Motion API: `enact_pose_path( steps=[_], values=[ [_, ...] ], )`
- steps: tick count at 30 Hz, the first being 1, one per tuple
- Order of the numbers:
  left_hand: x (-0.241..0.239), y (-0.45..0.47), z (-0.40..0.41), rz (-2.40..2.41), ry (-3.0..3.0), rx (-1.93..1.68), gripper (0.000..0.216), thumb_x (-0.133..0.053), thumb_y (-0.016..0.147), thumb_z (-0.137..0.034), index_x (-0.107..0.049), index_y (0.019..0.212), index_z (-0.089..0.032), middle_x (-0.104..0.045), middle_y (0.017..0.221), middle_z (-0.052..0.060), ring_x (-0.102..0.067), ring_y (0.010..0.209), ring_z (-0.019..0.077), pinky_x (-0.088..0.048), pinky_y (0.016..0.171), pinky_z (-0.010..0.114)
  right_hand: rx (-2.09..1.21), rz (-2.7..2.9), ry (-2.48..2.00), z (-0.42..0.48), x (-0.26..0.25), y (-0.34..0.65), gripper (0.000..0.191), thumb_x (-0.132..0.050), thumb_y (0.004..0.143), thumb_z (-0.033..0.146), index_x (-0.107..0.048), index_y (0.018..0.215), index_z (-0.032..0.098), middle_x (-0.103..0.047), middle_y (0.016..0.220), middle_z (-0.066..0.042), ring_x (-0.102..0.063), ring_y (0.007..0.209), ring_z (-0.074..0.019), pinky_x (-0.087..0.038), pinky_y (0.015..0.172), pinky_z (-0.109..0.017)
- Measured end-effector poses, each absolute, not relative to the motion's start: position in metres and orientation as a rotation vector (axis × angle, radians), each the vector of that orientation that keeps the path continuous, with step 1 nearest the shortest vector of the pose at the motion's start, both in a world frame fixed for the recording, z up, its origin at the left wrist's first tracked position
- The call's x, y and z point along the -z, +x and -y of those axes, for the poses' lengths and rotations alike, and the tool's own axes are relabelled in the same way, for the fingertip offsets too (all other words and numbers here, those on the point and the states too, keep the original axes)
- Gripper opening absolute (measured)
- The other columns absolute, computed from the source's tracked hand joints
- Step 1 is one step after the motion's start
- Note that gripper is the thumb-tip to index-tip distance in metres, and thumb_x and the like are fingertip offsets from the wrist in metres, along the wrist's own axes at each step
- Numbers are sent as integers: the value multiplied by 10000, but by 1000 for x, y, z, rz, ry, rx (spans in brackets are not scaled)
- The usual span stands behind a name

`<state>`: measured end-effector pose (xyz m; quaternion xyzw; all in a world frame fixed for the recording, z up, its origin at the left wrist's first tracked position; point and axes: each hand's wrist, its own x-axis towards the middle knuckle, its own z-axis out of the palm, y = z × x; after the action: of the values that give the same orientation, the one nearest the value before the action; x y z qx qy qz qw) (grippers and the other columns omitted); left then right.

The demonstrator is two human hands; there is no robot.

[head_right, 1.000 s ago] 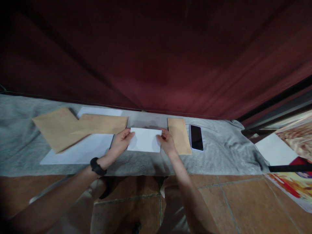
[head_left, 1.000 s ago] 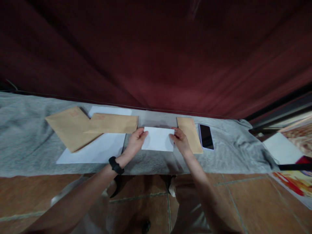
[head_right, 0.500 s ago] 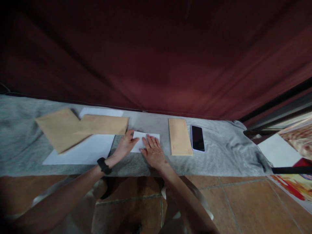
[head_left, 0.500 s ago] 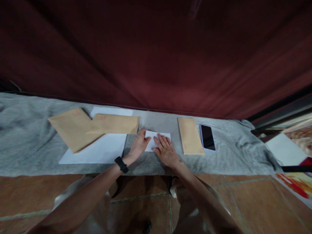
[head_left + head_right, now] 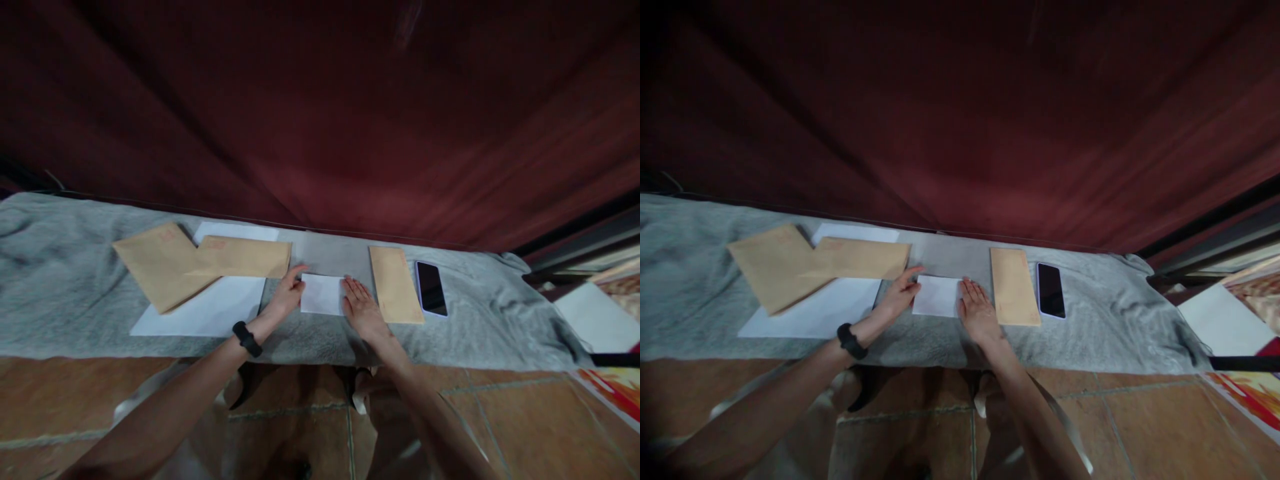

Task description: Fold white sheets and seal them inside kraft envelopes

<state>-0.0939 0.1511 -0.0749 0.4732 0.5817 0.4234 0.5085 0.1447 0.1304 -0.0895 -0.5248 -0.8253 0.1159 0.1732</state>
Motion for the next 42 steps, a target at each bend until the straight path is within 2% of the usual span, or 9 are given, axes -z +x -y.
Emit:
enact_pose_path(
  steps=[6,12,16,18,20,23,27,36,42],
  values=[
    [56,-95,-146,-1311,999,-1088,289,-609,754,-282,-707,1007,-182,-553,636,-45,-522,548,115,-406,514,214,-603,2225,-1383,-141,83,166,719,-354,817,-46,-538,1465,205,-544,1513,-74,-481,1420,-181,-400,1210,-424],
    [46,-100,-145,-1236,884,-1107,306,-682,732,-297,-688,1011,-173,-514,587,-77,-476,482,81,-366,481,190,-699,2109,-1229,-144,73,165,603,-415,868,56,-602,1406,252,-555,1499,-52,-502,1398,-188,-390,1205,-432],
    [34,-117,-150,-1207,1033,-1118,441,-616,854,-479,-622,1172,-173,-618,686,-27,-583,520,125,-449,516,236,-736,1855,-1280,-148,66,159,327,-481,929,254,-746,1117,217,-750,1144,-81,-667,1126,-242,-522,1012,-435],
    [31,-136,-158,-1311,1291,-1128,544,-549,895,-568,-587,1251,-158,-691,807,43,-675,662,186,-533,640,308,-790,1667,-1382,-150,64,156,316,-533,928,429,-739,914,190,-747,840,-66,-688,832,-232,-561,778,-365],
    [32,-161,-169,-1503,1641,-1113,659,-626,840,-581,-558,1338,-156,-708,1134,146,-686,1061,281,-528,929,418,-883,1523,-1436,-152,63,152,379,-552,895,533,-674,770,196,-650,631,-17,-610,621,-189,-504,601,-300],
    [36,-198,-184,-1770,2057,-640,1048,-765,706,-585,-328,1566,-177,-324,1624,232,-228,1528,416,-202,1201,604,-1031,1440,-1419,-156,63,146,360,-576,838,558,-599,700,226,-552,528,30,-531,511,-156,-436,484,-260],
    [38,-222,-193,-1867,2137,-115,1153,-756,707,-594,-182,1624,-197,-84,1695,226,-12,1568,404,-44,1216,623,-1117,1427,-1440,-159,68,142,279,-591,790,506,-578,687,247,-528,497,48,-502,457,-149,-413,412,-247],
    [29,-222,-203,-1761,2101,-24,1216,-754,650,-627,-179,1623,-177,-86,1681,268,-42,1566,405,-55,1194,648,-1082,1569,-1648,-166,88,146,203,-531,836,381,-662,854,226,-570,534,39,-552,458,-173,-438,440,-265],
    [34,-223,-208,-1735,2122,-137,1166,-787,581,-607,-342,1575,-191,-306,1623,224,-198,1519,426,-138,1199,622,-337,1788,-1736,-158,74,136,394,-514,921,342,-623,1261,177,-708,1079,-144,-679,950,-277,-543,814,-392]
  ],
)
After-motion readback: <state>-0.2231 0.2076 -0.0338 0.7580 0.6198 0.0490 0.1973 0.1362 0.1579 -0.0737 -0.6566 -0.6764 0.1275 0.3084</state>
